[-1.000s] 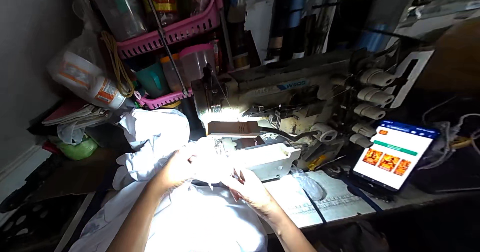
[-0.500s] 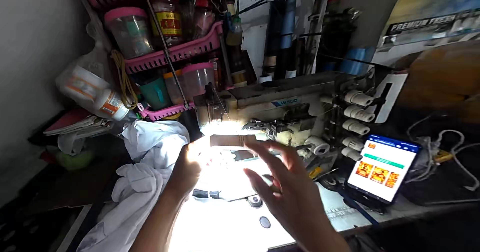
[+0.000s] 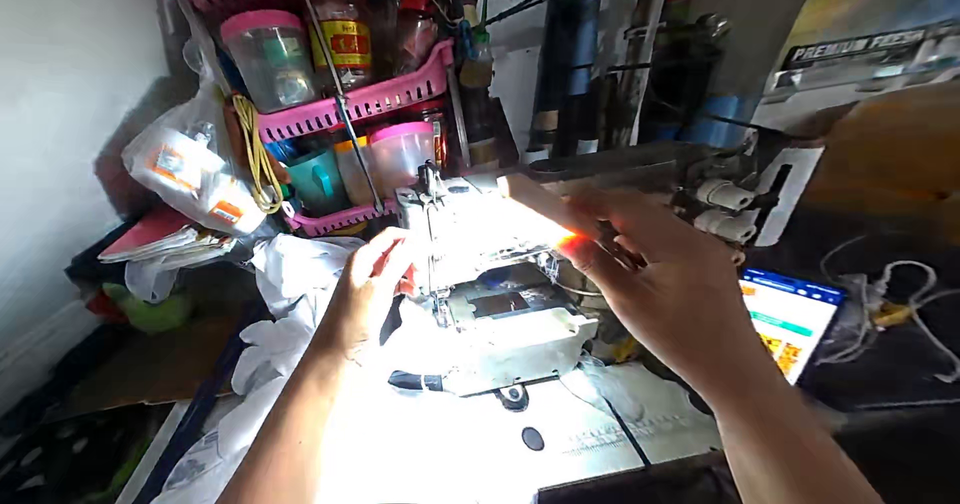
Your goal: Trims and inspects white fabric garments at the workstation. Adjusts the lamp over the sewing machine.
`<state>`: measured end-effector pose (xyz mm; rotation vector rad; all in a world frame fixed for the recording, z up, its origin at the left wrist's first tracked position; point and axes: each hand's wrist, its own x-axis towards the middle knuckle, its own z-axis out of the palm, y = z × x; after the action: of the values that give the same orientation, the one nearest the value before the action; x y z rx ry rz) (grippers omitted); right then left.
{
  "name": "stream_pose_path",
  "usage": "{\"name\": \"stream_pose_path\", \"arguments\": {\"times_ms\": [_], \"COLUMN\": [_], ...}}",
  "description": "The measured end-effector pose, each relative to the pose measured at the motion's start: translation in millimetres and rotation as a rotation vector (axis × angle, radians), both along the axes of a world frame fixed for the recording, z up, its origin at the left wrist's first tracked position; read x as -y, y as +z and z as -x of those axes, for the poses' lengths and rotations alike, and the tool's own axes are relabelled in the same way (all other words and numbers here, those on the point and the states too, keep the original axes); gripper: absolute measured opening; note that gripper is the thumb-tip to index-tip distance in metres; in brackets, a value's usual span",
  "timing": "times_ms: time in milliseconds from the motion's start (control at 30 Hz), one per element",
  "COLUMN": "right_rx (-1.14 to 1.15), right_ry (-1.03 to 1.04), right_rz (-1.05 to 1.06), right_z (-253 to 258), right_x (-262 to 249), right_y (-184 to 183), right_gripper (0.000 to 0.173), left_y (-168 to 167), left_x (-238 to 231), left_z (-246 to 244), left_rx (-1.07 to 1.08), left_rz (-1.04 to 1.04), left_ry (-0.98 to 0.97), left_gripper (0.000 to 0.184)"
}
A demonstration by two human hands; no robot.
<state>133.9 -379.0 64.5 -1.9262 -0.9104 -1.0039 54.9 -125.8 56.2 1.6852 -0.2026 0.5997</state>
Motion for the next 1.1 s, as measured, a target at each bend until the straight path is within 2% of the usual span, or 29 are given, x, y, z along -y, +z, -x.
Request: {"name": "stream_pose_path", "arguments": {"times_ms": [200, 333, 433, 533, 567, 633, 733, 867, 933, 1100], "right_rx": [-0.030, -0.158, -0.211, -0.257, -0.280, -0.356, -0.487, -0.489, -0.467, -0.453], "right_ry": [0.243, 0.305, 0.282, 0.320, 0.354, 0.451, 0.593, 0.678, 0.639, 0.533], "right_rz": [0.203, 0.141, 0.082, 0.021, -0.028, -0.150, -0.343, -0.548, -0.633, -0.681], "right_z": [-7.9, -8.2, -9.5, -7.5, -7.5, -9.0, -8.3, -12.2, -14.6, -22.6], "right_x": [-4.3, -14.1, -21.3, -19.3, -18.6, -15.9, -6.1, 26.0, 43.5, 57.4], "right_y": [-6.1, 17.1, 34.1, 40.6, 39.7, 35.8, 32.9, 34.7, 35.0, 26.9], "right_gripper": [0.026, 0.019, 0.019, 0.018, 0.016, 0.015, 0.016, 0.019, 0.020, 0.019], "left_y": [50.9, 70.5, 71.4, 48.8, 34.7, 6.3, -22.6, -17.9, -4.3, 26.0], "left_x": [1.4, 4.5, 4.6, 3.6, 5.4, 16.2, 33.7, 25.5, 13.5, -1.0], "left_z": [-10.0, -16.1, -5.5, 9.2, 10.4, 9.6, 1.5, 0.9, 1.8, 7.2], "left_rx": [0.093, 0.111, 0.025, -0.180, -0.237, -0.307, -0.303, -0.226, -0.162, 0.047], "left_rz": [-0.185, -0.215, -0.425, -0.603, -0.551, -0.309, 0.054, 0.148, 0.135, 0.058], "left_ry": [0.124, 0.080, 0.176, 0.248, 0.199, 0.028, -0.228, -0.095, -0.014, 0.065], "left_gripper": [0.020, 0.018, 0.020, 0.022, 0.018, 0.013, 0.013, 0.020, 0.029, 0.027]}}
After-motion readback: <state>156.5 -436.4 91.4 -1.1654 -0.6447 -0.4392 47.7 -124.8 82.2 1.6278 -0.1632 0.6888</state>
